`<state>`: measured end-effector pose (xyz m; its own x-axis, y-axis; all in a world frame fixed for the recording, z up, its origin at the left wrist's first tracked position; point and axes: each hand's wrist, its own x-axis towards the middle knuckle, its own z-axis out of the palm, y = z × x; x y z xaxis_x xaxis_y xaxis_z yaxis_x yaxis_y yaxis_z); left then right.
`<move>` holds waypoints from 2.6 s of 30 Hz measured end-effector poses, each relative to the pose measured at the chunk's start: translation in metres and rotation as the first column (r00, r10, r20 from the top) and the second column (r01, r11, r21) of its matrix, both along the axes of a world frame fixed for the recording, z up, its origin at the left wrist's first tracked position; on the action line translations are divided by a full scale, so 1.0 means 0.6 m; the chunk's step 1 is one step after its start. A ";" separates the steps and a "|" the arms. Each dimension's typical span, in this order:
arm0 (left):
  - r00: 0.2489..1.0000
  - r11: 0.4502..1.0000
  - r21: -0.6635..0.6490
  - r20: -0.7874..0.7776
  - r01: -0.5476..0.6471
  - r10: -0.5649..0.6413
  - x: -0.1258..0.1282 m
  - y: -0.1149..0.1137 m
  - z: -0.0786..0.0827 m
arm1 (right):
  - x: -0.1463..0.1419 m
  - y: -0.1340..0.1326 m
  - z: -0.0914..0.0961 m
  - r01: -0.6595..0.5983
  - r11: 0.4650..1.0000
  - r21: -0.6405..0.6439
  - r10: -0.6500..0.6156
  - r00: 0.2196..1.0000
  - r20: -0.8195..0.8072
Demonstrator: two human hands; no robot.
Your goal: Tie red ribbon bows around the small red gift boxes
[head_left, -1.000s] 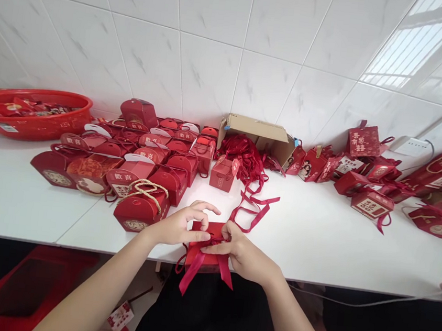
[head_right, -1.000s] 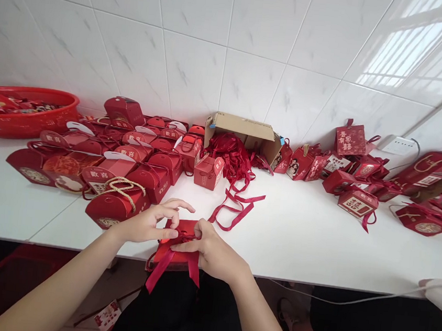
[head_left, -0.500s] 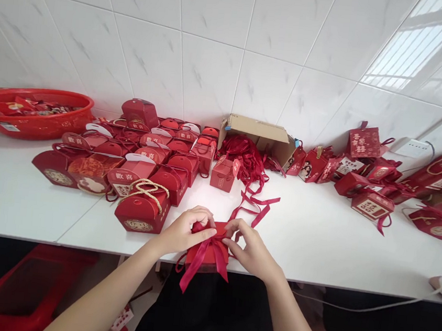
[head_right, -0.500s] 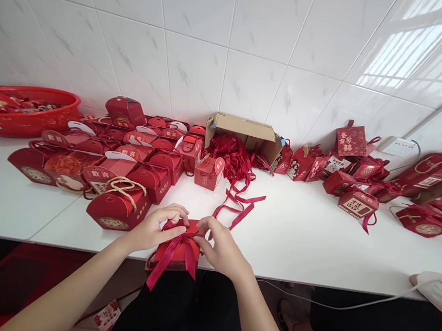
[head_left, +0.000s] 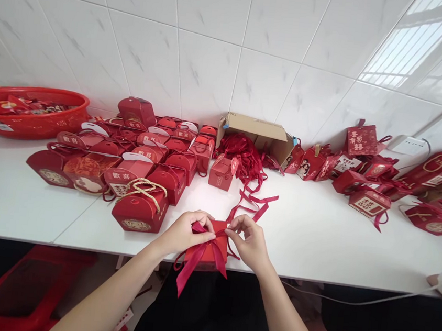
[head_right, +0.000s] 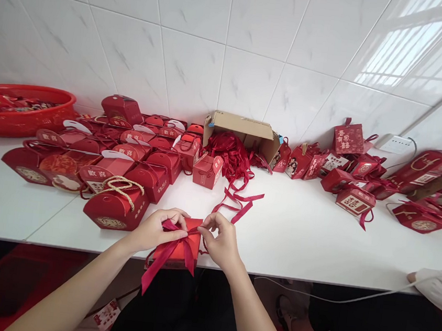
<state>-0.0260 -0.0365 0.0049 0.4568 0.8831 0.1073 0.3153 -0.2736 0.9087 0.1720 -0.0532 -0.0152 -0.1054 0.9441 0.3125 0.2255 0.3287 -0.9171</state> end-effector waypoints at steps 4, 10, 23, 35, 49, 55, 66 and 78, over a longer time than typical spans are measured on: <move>1.000 1.000 -0.002 -0.007 0.014 -0.014 -0.003 0.004 -0.006 | 0.008 0.000 -0.008 0.011 1.000 0.009 -0.011 1.000 -0.020; 1.000 1.000 -0.023 0.002 -0.001 0.001 -0.006 0.004 -0.007 | 0.020 -0.002 -0.016 -0.127 0.992 -0.020 0.128 0.990 0.055; 0.998 0.999 -0.016 0.039 -0.050 0.050 0.000 -0.001 -0.008 | 0.009 0.001 -0.001 -0.074 0.994 -0.084 0.078 0.996 0.043; 0.999 0.999 0.000 0.023 -0.037 0.037 0.006 -0.001 -0.006 | 0.006 -0.001 -0.004 0.081 0.997 0.006 -0.081 0.996 0.025; 0.999 0.998 0.050 -0.016 -0.046 0.046 -0.016 -0.015 -0.017 | 0.014 -0.023 -0.040 -0.242 0.970 0.017 0.241 0.969 0.062; 0.994 0.998 0.054 0.108 0.020 -0.026 -0.001 -0.039 -0.013 | 0.020 -0.076 -0.063 -0.357 0.933 -0.050 0.360 0.923 0.137; 0.948 0.984 0.178 -0.307 -0.023 0.078 0.044 -0.007 -0.065 | 0.248 -0.055 -0.046 0.699 0.714 0.035 -0.692 0.699 0.182; 0.855 0.947 0.313 -0.509 0.071 0.104 0.087 -0.030 -0.097 | 0.081 -0.074 -0.098 0.158 0.987 -0.007 -0.157 0.984 0.085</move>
<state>0.0261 -0.0546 -0.0534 0.5083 0.8513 0.1301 0.7174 -0.5021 0.4830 0.2204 -0.0978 -0.0741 0.0192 0.9550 0.2960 0.3498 0.2709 -0.8968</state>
